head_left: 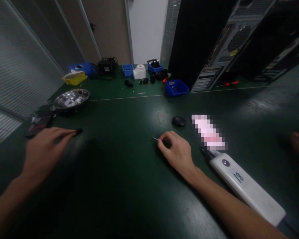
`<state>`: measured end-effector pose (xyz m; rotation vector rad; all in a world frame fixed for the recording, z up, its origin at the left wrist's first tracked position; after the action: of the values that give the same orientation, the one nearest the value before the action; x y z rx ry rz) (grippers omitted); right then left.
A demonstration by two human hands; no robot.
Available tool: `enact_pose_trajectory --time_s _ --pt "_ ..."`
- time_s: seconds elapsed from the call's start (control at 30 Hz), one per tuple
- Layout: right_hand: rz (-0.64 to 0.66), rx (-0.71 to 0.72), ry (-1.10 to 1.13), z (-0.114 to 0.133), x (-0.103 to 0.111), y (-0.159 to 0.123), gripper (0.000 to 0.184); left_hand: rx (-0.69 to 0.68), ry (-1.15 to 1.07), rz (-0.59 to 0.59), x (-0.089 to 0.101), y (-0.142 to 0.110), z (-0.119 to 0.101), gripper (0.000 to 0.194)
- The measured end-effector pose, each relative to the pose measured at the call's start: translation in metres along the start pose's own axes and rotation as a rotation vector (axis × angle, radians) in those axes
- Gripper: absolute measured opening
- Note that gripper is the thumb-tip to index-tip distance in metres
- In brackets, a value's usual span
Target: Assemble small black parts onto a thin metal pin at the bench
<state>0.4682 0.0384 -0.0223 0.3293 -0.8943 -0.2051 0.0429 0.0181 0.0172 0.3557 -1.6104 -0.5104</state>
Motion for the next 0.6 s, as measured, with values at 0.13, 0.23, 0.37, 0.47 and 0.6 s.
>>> enact_pose_trajectory --time_s 0.13,0.23,0.37,0.47,0.6 --pt "-0.003 0.008 -0.002 0.002 0.0 0.0 0.012 -0.262 -0.34 0.093 -0.02 0.019 -0.14 0.022" --pt "-0.021 0.016 -0.011 0.001 -0.001 0.0 0.012 -0.404 -0.459 0.185 -0.047 0.019 -0.199 0.025" --pt "-0.023 0.026 -0.006 0.0 -0.002 0.0 0.013 -0.356 -0.581 0.192 -0.075 0.018 -0.219 0.024" --pt "-0.01 0.044 0.015 0.001 -0.003 0.0 0.014 -0.247 -0.707 0.215 -0.081 0.021 -0.213 0.02" --pt "0.019 0.066 0.049 0.002 -0.003 0.0 0.012 -0.098 -0.825 0.315 -0.082 0.024 -0.205 0.017"
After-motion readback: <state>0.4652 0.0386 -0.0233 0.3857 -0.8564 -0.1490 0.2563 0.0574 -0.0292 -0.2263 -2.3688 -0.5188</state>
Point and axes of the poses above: each hand's wrist, its own y-axis towards the middle knuckle, its own x-axis out of the back of the hand, z = x × y, the point moved 2 cm from there along y, towards the middle knuckle, and after that the axes turned 11 degrees about -z, right-handed, at the moved point
